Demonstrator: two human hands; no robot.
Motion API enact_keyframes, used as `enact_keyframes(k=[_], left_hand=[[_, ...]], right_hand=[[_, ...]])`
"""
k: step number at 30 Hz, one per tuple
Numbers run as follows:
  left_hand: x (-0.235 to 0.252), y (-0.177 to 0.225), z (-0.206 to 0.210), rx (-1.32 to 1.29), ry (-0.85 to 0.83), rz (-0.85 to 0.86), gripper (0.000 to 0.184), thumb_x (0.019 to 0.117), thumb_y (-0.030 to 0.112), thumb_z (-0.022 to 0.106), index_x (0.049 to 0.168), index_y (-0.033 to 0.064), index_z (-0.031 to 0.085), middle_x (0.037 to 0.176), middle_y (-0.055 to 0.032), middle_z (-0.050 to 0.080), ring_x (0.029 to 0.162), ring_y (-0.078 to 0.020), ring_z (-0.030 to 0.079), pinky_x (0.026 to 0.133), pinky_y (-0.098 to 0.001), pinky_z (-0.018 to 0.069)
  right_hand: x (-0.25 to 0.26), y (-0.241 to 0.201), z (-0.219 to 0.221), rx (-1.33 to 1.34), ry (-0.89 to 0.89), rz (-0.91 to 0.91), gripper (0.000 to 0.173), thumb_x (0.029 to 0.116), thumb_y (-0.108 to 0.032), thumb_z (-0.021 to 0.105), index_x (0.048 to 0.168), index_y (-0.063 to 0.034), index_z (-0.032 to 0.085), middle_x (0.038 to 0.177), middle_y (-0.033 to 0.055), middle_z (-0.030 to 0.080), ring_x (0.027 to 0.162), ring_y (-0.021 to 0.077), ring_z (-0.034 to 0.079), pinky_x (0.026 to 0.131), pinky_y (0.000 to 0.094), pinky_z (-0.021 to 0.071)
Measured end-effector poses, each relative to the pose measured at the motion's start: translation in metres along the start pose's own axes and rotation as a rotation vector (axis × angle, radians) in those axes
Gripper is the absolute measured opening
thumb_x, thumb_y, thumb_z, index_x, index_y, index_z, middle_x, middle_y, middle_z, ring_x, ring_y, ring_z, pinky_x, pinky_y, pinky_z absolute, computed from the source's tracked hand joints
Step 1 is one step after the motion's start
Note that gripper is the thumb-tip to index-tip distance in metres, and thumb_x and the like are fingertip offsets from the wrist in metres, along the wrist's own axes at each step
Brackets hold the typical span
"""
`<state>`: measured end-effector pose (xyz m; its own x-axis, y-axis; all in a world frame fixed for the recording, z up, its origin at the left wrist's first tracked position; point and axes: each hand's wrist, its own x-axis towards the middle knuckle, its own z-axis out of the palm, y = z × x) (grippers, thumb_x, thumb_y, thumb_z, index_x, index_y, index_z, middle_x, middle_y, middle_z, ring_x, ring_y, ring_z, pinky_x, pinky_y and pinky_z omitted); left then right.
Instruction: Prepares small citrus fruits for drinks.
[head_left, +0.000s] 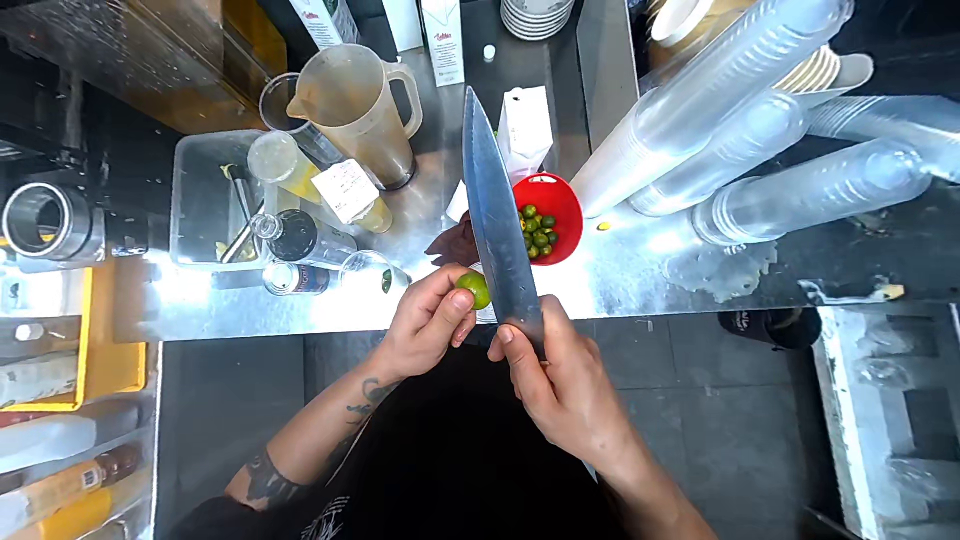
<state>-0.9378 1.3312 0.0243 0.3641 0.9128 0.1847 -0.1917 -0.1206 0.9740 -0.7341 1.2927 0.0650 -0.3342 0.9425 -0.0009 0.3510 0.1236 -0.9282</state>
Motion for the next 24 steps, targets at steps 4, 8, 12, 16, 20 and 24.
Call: enact_keyframes(k=[4,8,12,16,20,24], left_hand=[[0.002,0.001,-0.004,0.053,-0.011,0.032,0.037,0.1099,0.040,0.044,0.110,0.0063,0.059,0.068,-0.0014,0.055,0.054,-0.0089,0.054,0.051,-0.0243,0.0504],[0.001,-0.001,0.004,0.205,-0.086,0.055,0.039,0.1089,0.041,0.047,0.107,0.0044,0.061,0.077,-0.0011,0.059,0.060,-0.0054,0.056,0.054,-0.0226,0.0523],[0.010,0.013,-0.008,0.197,-0.043,0.043,0.037,0.1087,0.042,0.047,0.109,0.0070,0.060,0.073,-0.0003,0.057,0.056,-0.0070,0.055,0.050,-0.0228,0.0507],[0.005,-0.001,-0.002,0.192,-0.125,-0.014,0.038,0.1087,0.041,0.048,0.104,0.0044,0.060,0.071,-0.0012,0.057,0.055,-0.0075,0.055,0.050,-0.0237,0.0512],[0.008,0.003,-0.006,0.161,-0.121,-0.036,0.036,0.1074,0.040,0.051,0.104,0.0053,0.062,0.072,-0.0018,0.058,0.055,-0.0081,0.054,0.049,-0.0233,0.0499],[0.008,-0.006,0.002,0.097,-0.108,-0.083,0.036,0.1089,0.040,0.047,0.105,0.0068,0.059,0.066,0.0000,0.054,0.053,-0.0077,0.054,0.050,-0.0232,0.0499]], right_hand=[[-0.019,0.003,-0.006,-0.043,-0.054,0.052,0.022,0.1102,-0.028,0.043,0.109,-0.0106,0.057,0.076,-0.0057,0.065,0.054,0.0023,0.058,0.047,0.0220,0.0518],[-0.004,-0.002,-0.004,-0.069,0.031,-0.001,0.020,0.1098,-0.027,0.045,0.108,-0.0104,0.056,0.074,-0.0054,0.064,0.056,0.0021,0.058,0.050,0.0217,0.0522],[-0.015,0.001,-0.002,-0.054,-0.057,0.036,0.024,0.1103,-0.029,0.043,0.111,-0.0090,0.057,0.076,-0.0037,0.064,0.056,0.0044,0.059,0.050,0.0248,0.0532],[-0.004,0.007,-0.002,0.017,-0.038,0.047,0.019,0.1097,-0.025,0.044,0.107,-0.0100,0.056,0.074,-0.0054,0.064,0.053,0.0031,0.058,0.049,0.0226,0.0535],[-0.007,0.011,-0.003,0.093,-0.098,0.069,0.020,0.1108,-0.027,0.043,0.108,-0.0104,0.054,0.078,-0.0050,0.065,0.054,0.0037,0.059,0.049,0.0230,0.0537],[0.001,0.015,-0.001,0.079,-0.082,0.111,0.019,0.1096,-0.027,0.044,0.107,-0.0121,0.055,0.075,-0.0064,0.065,0.052,0.0035,0.058,0.048,0.0227,0.0533]])
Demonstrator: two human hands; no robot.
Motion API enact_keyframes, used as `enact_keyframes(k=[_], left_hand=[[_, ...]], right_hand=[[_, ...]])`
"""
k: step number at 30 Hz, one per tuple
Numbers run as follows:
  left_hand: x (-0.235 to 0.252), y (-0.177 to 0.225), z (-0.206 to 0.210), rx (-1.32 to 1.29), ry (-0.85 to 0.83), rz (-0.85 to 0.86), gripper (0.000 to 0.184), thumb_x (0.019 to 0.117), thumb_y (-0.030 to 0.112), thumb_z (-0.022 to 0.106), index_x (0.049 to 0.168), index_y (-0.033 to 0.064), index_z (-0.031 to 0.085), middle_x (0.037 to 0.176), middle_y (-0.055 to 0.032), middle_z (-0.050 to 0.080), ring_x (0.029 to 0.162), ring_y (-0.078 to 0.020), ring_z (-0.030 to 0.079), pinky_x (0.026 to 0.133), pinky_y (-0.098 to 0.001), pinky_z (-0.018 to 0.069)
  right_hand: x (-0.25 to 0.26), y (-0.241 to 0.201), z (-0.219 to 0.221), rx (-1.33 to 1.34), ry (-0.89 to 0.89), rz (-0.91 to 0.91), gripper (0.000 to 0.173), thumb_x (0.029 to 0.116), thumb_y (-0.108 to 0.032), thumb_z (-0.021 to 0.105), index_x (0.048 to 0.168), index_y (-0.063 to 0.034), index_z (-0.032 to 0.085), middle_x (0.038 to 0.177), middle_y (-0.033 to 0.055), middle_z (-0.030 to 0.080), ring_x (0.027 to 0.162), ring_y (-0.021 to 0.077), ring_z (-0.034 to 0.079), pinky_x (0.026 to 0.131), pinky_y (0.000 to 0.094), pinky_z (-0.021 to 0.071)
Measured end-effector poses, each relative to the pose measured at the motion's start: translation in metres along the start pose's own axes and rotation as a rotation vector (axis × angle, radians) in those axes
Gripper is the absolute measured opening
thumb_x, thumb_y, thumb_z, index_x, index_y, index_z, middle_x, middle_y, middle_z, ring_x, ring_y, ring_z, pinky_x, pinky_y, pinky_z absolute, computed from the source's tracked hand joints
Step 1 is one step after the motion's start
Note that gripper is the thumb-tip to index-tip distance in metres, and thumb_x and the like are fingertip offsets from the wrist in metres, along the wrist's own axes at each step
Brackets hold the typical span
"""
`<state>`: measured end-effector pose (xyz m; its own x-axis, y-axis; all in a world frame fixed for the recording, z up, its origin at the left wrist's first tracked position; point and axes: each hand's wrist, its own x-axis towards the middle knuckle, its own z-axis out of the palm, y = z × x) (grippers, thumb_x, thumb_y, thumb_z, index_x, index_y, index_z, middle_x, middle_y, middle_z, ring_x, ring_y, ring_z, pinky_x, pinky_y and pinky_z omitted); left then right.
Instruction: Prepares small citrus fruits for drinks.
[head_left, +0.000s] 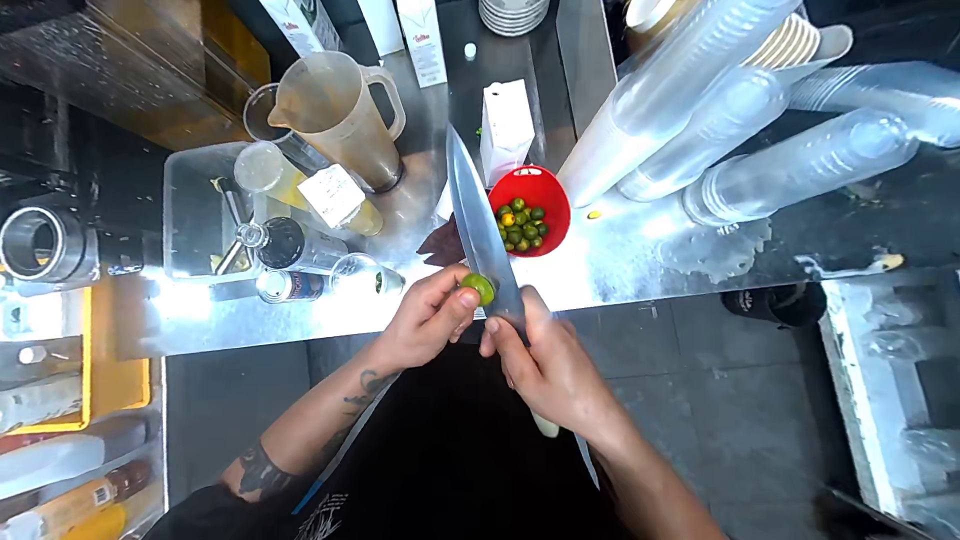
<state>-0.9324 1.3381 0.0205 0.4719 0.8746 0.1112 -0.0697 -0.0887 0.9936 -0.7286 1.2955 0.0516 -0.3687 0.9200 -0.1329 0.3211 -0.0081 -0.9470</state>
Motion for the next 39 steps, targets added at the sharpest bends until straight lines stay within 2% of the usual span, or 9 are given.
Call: enact_keyframes(k=[11,14,17,19,22,27,30,34,39], left_hand=[[-0.002,0.008,-0.002,0.015,0.018,-0.111,0.032,0.1093,0.031,0.048,0.126,0.0060,0.059,0.071,-0.0015,0.057,0.056,-0.0079,0.054,0.052,-0.0220,0.0487],[0.002,0.007,-0.017,0.256,0.022,-0.191,0.031,0.1085,0.028,0.049,0.128,0.0068,0.060,0.075,-0.0023,0.061,0.054,-0.0089,0.053,0.048,-0.0232,0.0481],[0.008,0.000,-0.026,0.857,-0.157,-0.199,0.037,0.1071,0.040,0.051,0.119,0.0079,0.065,0.097,-0.0030,0.066,0.073,-0.0123,0.062,0.067,-0.0323,0.0569],[0.018,-0.005,-0.023,1.170,-0.325,-0.205,0.043,0.1072,0.047,0.046,0.114,0.0084,0.066,0.101,-0.0069,0.068,0.076,-0.0205,0.069,0.065,-0.0421,0.0584],[0.040,-0.012,-0.013,1.418,-0.608,-0.218,0.045,0.1090,0.044,0.042,0.108,0.0039,0.063,0.097,-0.0140,0.066,0.073,-0.0302,0.069,0.061,-0.0469,0.0566],[0.066,-0.018,0.006,1.574,-0.879,-0.358,0.040,0.1102,0.031,0.041,0.110,-0.0029,0.061,0.100,-0.0211,0.065,0.083,-0.0385,0.069,0.070,-0.0515,0.0561],[0.075,-0.021,0.012,1.614,-0.920,-0.419,0.036,0.1094,0.026,0.042,0.115,-0.0039,0.061,0.106,-0.0221,0.065,0.087,-0.0391,0.069,0.073,-0.0523,0.0568],[0.080,-0.014,0.025,1.680,-0.960,-0.479,0.022,0.1037,0.005,0.045,0.116,-0.0056,0.059,0.105,-0.0226,0.063,0.087,-0.0391,0.069,0.071,-0.0514,0.0573],[0.080,-0.016,0.024,1.679,-0.951,-0.472,0.020,0.1040,0.006,0.045,0.114,-0.0034,0.060,0.104,-0.0205,0.064,0.086,-0.0372,0.069,0.071,-0.0497,0.0573]], right_hand=[[-0.002,0.009,-0.009,0.002,0.040,-0.028,0.018,0.1094,-0.027,0.045,0.106,-0.0130,0.056,0.076,-0.0059,0.067,0.052,0.0049,0.058,0.047,0.0239,0.0525],[-0.019,0.015,-0.035,0.007,0.157,0.000,0.017,0.1084,-0.026,0.046,0.114,-0.0125,0.055,0.081,-0.0044,0.071,0.051,0.0075,0.059,0.044,0.0270,0.0529],[-0.030,0.027,-0.052,0.023,0.238,0.080,0.017,0.1075,-0.028,0.047,0.115,-0.0140,0.054,0.078,-0.0045,0.070,0.047,0.0079,0.058,0.041,0.0248,0.0515],[-0.032,0.035,-0.053,0.028,0.235,0.109,0.017,0.1073,-0.029,0.047,0.113,-0.0145,0.054,0.077,-0.0044,0.071,0.047,0.0084,0.059,0.041,0.0247,0.0516],[-0.034,0.041,-0.046,0.063,0.203,0.093,0.017,0.1078,-0.028,0.047,0.112,-0.0136,0.054,0.078,-0.0037,0.070,0.047,0.0090,0.059,0.042,0.0254,0.0523],[-0.039,0.047,-0.042,0.126,0.245,0.078,0.016,0.1076,-0.027,0.048,0.112,-0.0131,0.054,0.079,-0.0039,0.070,0.048,0.0081,0.059,0.042,0.0239,0.0514],[-0.042,0.050,-0.047,0.148,0.294,0.081,0.015,0.1071,-0.025,0.048,0.113,-0.0127,0.054,0.081,-0.0038,0.071,0.048,0.0075,0.059,0.042,0.0232,0.0513],[-0.044,0.052,-0.052,0.157,0.335,0.070,0.016,0.1071,-0.026,0.048,0.114,-0.0131,0.053,0.081,-0.0034,0.072,0.047,0.0079,0.059,0.041,0.0234,0.0512],[-0.041,0.051,-0.055,0.154,0.329,0.057,0.016,0.1068,-0.026,0.048,0.114,-0.0131,0.053,0.080,-0.0031,0.072,0.047,0.0084,0.059,0.041,0.0235,0.0517]])
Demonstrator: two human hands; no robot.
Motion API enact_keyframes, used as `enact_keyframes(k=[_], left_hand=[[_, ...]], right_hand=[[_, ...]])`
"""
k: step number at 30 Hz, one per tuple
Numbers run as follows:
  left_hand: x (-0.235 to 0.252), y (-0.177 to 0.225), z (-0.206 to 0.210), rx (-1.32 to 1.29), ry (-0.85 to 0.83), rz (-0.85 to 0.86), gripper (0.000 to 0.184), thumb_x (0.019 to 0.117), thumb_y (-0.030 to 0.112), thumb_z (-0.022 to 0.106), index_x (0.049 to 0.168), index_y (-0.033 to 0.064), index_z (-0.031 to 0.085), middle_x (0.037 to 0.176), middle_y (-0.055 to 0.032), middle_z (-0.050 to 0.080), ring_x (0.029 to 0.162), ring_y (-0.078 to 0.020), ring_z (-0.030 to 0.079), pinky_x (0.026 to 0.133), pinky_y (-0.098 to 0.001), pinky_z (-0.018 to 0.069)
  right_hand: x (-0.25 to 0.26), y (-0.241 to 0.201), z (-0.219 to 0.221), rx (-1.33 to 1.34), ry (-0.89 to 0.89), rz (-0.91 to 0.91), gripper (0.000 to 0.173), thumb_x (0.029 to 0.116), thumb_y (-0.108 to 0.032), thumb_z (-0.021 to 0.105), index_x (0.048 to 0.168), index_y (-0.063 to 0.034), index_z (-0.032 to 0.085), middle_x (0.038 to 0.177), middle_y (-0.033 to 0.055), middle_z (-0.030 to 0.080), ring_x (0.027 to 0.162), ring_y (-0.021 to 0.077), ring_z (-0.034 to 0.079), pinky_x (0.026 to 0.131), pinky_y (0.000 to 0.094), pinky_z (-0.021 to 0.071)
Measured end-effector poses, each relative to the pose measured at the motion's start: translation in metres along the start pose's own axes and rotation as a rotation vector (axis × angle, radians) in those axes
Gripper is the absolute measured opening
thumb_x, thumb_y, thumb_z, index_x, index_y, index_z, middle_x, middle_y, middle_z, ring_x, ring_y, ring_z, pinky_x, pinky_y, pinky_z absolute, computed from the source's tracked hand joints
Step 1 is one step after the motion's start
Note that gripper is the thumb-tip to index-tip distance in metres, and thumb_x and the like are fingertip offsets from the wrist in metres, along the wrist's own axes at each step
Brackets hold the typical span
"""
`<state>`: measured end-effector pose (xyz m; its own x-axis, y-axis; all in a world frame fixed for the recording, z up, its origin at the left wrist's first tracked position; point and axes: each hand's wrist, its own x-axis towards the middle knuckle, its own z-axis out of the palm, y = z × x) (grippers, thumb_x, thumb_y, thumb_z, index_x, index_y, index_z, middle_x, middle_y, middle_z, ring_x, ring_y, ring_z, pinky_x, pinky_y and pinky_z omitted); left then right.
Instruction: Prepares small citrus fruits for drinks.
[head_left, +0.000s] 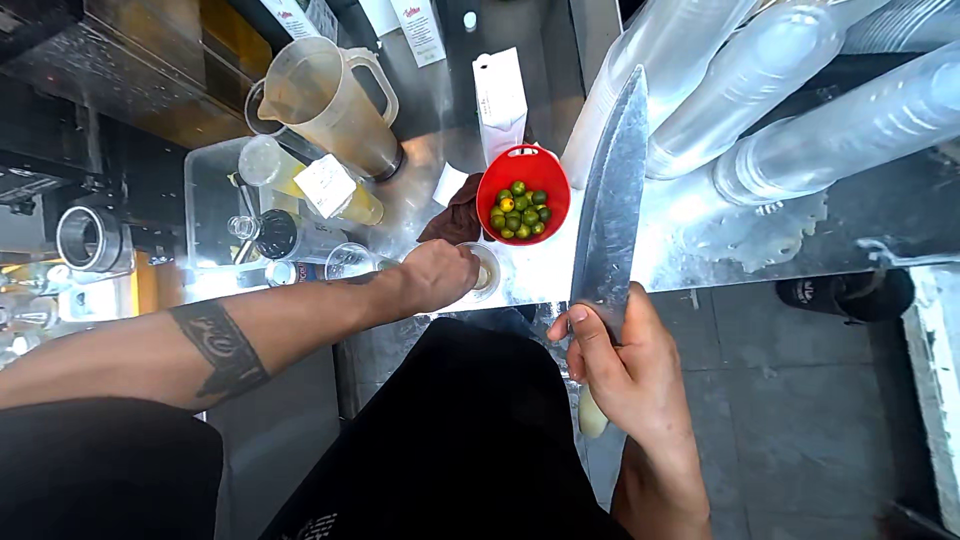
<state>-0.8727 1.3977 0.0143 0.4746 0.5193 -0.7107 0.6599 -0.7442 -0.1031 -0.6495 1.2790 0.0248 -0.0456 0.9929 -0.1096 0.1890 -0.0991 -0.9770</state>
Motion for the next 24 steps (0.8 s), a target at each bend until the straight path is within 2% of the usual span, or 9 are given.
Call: enact_keyframes(k=[9,21,23,24], left_hand=[[-0.002,-0.009,0.017,-0.041,0.130,0.053,0.020,0.1041,0.009,0.045,0.109,-0.0022,0.060,0.096,-0.0190,0.064,0.081,-0.0364,0.068,0.066,-0.0489,0.0561],[0.001,-0.009,0.014,-0.085,0.129,0.104,0.015,0.1015,0.003,0.050,0.107,0.0009,0.063,0.097,-0.0178,0.066,0.084,-0.0365,0.069,0.069,-0.0502,0.0562],[0.000,-0.009,0.014,-0.099,0.111,0.065,0.018,0.1041,0.011,0.050,0.110,0.0022,0.064,0.101,-0.0179,0.068,0.087,-0.0373,0.069,0.072,-0.0518,0.0563],[0.000,-0.008,0.013,-0.106,0.113,0.048,0.025,0.1067,0.023,0.051,0.111,0.0023,0.065,0.101,-0.0183,0.069,0.087,-0.0381,0.070,0.072,-0.0530,0.0564]], right_hand=[[0.005,-0.006,0.004,-0.034,-0.041,-0.007,0.015,0.1067,-0.026,0.049,0.115,-0.0134,0.053,0.078,-0.0035,0.071,0.047,0.0087,0.059,0.041,0.0240,0.0521],[0.004,-0.006,0.008,-0.046,-0.037,-0.017,0.016,0.1071,-0.027,0.049,0.116,-0.0135,0.052,0.078,-0.0037,0.071,0.048,0.0083,0.060,0.042,0.0239,0.0522],[0.004,-0.007,0.009,-0.046,-0.036,-0.013,0.016,0.1069,-0.027,0.049,0.116,-0.0137,0.053,0.078,-0.0039,0.071,0.048,0.0084,0.060,0.042,0.0243,0.0525],[0.004,-0.007,0.009,-0.046,-0.038,-0.007,0.016,0.1069,-0.027,0.049,0.116,-0.0137,0.053,0.078,-0.0039,0.071,0.048,0.0086,0.060,0.042,0.0247,0.0528]])
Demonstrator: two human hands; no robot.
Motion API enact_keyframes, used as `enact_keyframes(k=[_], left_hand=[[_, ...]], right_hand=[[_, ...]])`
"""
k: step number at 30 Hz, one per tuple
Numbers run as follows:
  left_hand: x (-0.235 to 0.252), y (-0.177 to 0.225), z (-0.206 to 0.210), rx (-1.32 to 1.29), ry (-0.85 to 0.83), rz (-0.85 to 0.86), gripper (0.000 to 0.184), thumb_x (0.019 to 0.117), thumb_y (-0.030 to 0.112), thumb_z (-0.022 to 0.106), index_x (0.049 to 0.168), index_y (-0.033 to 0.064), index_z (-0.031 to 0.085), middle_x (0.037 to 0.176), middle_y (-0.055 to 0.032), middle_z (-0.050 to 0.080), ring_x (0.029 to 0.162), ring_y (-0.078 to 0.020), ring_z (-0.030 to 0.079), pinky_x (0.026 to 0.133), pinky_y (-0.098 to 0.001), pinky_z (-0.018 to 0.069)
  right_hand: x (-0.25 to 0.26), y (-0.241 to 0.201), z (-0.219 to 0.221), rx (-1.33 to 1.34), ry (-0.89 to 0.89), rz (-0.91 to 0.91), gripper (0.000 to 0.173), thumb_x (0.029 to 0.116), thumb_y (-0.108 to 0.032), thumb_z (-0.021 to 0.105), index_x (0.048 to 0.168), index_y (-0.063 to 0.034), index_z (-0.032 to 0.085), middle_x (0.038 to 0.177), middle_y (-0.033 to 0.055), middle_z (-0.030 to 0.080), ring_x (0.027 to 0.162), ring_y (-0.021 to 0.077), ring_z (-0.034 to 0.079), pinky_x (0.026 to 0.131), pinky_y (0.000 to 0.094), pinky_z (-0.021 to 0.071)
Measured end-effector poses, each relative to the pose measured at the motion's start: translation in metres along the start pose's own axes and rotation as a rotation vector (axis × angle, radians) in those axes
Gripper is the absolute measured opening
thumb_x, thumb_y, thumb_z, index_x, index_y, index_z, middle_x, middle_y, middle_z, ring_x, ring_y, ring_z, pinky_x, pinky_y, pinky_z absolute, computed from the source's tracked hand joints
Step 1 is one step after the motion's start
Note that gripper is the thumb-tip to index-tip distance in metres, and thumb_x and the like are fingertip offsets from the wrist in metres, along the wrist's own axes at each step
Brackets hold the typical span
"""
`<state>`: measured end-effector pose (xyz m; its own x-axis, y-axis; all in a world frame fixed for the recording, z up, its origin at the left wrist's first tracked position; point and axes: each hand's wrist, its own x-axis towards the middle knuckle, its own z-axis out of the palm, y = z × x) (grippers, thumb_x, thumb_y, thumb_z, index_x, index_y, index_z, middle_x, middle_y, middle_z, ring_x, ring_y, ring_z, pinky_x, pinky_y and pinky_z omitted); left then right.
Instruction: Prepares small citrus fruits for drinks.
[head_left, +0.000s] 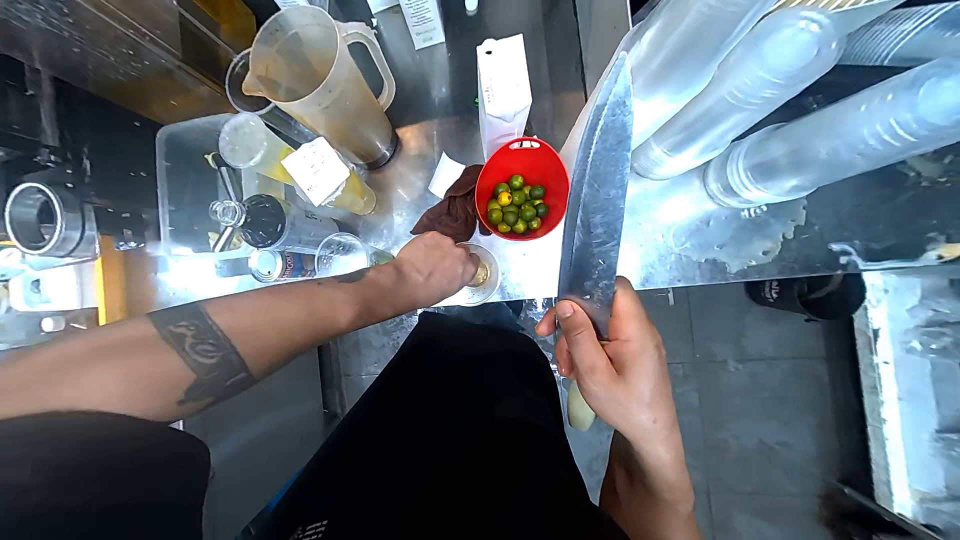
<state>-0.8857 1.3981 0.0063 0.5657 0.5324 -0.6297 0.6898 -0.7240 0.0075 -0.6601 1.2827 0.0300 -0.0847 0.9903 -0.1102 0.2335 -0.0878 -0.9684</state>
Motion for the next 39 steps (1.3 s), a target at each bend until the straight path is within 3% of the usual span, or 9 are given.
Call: enact_keyframes(k=[3,6,10,14,18,24,31,35,39], left_hand=[[-0.003,0.001,-0.009,-0.051,0.002,-0.041,0.050,0.1026,0.052,0.054,0.116,0.0046,0.062,0.099,-0.0177,0.069,0.087,-0.0380,0.070,0.072,-0.0540,0.0560],[-0.017,-0.011,-0.019,-0.355,0.110,-0.075,0.046,0.0993,0.053,0.060,0.117,0.0108,0.067,0.092,-0.0130,0.071,0.083,-0.0337,0.071,0.074,-0.0561,0.0567],[-0.054,-0.040,-0.007,-1.667,0.328,-0.329,0.027,0.1064,0.034,0.054,0.109,0.0107,0.068,0.074,0.0004,0.056,0.056,-0.0081,0.052,0.052,-0.0239,0.0493],[-0.076,-0.022,0.047,-2.562,0.412,-0.432,0.042,0.1071,0.050,0.037,0.110,0.0185,0.064,0.082,0.0025,0.064,0.070,-0.0107,0.064,0.069,-0.0306,0.0592],[-0.085,0.014,0.068,-2.975,0.454,-0.356,0.034,0.1075,0.023,0.035,0.112,0.0025,0.063,0.093,-0.0140,0.067,0.087,-0.0279,0.070,0.091,-0.0472,0.0585],[-0.111,0.006,0.077,-2.719,0.611,0.107,0.044,0.1071,0.011,0.029,0.145,-0.0013,0.047,0.132,-0.0228,0.063,0.122,-0.0303,0.064,0.111,-0.0426,0.0480],[-0.113,0.005,0.076,-2.214,1.015,0.078,0.040,0.0876,-0.006,0.074,0.126,0.0044,0.066,0.132,-0.0173,0.065,0.101,-0.0256,0.073,0.091,-0.0409,0.0616],[-0.115,0.004,0.067,-1.995,1.060,0.152,0.047,0.0869,-0.009,0.073,0.132,0.0010,0.065,0.139,-0.0148,0.058,0.104,-0.0257,0.071,0.089,-0.0396,0.0640],[-0.116,-0.001,0.062,-1.881,1.050,0.235,0.044,0.0958,0.002,0.068,0.139,0.0023,0.060,0.118,-0.0155,0.068,0.087,-0.0228,0.073,0.080,-0.0370,0.0651]], right_hand=[[0.001,-0.002,0.001,-0.001,-0.012,0.002,0.016,0.1071,-0.027,0.049,0.116,-0.0134,0.052,0.080,-0.0035,0.071,0.049,0.0089,0.060,0.042,0.0247,0.0530],[0.001,-0.006,0.001,-0.017,-0.014,-0.015,0.016,0.1072,-0.026,0.049,0.117,-0.0136,0.053,0.081,-0.0037,0.072,0.049,0.0086,0.060,0.042,0.0242,0.0522],[0.000,-0.008,0.001,-0.006,-0.005,-0.021,0.015,0.1072,-0.023,0.049,0.116,-0.0116,0.053,0.082,-0.0035,0.072,0.048,0.0073,0.059,0.042,0.0229,0.0513],[0.004,-0.012,0.009,-0.022,-0.032,-0.020,0.017,0.1077,-0.025,0.049,0.117,-0.0113,0.053,0.083,-0.0045,0.071,0.049,0.0061,0.058,0.041,0.0218,0.0508],[0.009,-0.022,0.022,-0.053,-0.102,-0.015,0.017,0.1079,-0.026,0.048,0.116,-0.0116,0.053,0.083,-0.0048,0.072,0.049,0.0049,0.058,0.042,0.0206,0.0503],[0.017,-0.040,0.040,-0.149,-0.236,-0.090,0.018,0.1079,-0.027,0.048,0.114,-0.0108,0.053,0.082,-0.0058,0.070,0.050,0.0040,0.058,0.042,0.0211,0.0507],[0.017,-0.050,0.066,-0.269,-0.353,-0.129,0.022,0.1086,-0.029,0.048,0.113,-0.0104,0.057,0.081,-0.0081,0.069,0.054,0.0017,0.059,0.045,0.0223,0.0530],[0.018,-0.054,0.070,-0.294,-0.333,-0.143,0.022,0.1092,-0.029,0.047,0.112,-0.0103,0.057,0.079,-0.0075,0.068,0.055,0.0009,0.060,0.046,0.0208,0.0528],[0.020,-0.057,0.069,-0.299,-0.321,-0.156,0.021,0.1090,-0.029,0.047,0.111,-0.0109,0.057,0.078,-0.0080,0.066,0.056,0.0000,0.059,0.047,0.0200,0.0524]])
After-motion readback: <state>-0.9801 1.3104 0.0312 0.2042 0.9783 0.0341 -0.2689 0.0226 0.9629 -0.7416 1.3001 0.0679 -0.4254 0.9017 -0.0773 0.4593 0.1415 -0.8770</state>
